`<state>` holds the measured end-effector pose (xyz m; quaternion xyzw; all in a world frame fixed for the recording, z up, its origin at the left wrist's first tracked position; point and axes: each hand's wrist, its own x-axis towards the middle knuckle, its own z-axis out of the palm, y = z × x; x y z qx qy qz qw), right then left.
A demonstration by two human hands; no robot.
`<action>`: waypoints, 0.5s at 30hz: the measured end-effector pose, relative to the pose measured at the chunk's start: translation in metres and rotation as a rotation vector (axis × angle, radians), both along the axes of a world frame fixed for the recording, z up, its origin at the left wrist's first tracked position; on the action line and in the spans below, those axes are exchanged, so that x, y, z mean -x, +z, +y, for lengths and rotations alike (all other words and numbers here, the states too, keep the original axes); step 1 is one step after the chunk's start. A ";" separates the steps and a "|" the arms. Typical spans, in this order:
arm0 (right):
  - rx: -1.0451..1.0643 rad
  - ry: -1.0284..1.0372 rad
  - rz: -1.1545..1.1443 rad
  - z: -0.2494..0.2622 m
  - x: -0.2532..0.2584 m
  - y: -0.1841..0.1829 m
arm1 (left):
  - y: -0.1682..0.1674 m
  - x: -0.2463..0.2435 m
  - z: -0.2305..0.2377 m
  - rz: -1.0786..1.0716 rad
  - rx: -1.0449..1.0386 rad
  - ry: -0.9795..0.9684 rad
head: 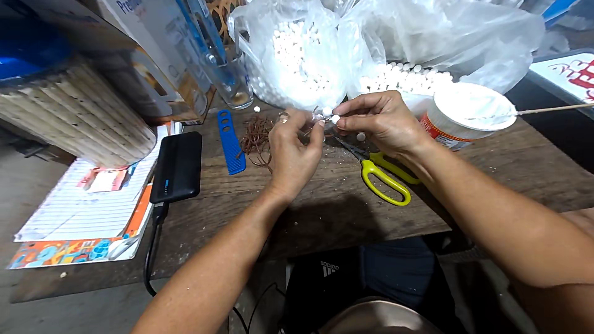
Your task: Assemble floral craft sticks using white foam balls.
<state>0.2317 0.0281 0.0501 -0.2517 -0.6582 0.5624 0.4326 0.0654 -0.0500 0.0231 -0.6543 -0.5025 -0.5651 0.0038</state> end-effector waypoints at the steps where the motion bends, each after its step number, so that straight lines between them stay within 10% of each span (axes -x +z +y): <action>1: -0.014 -0.003 -0.008 0.000 0.000 0.000 | 0.000 0.000 0.000 0.010 -0.004 0.005; 15: -0.108 -0.001 -0.050 -0.001 0.000 0.001 | -0.002 -0.002 0.000 0.048 -0.007 0.008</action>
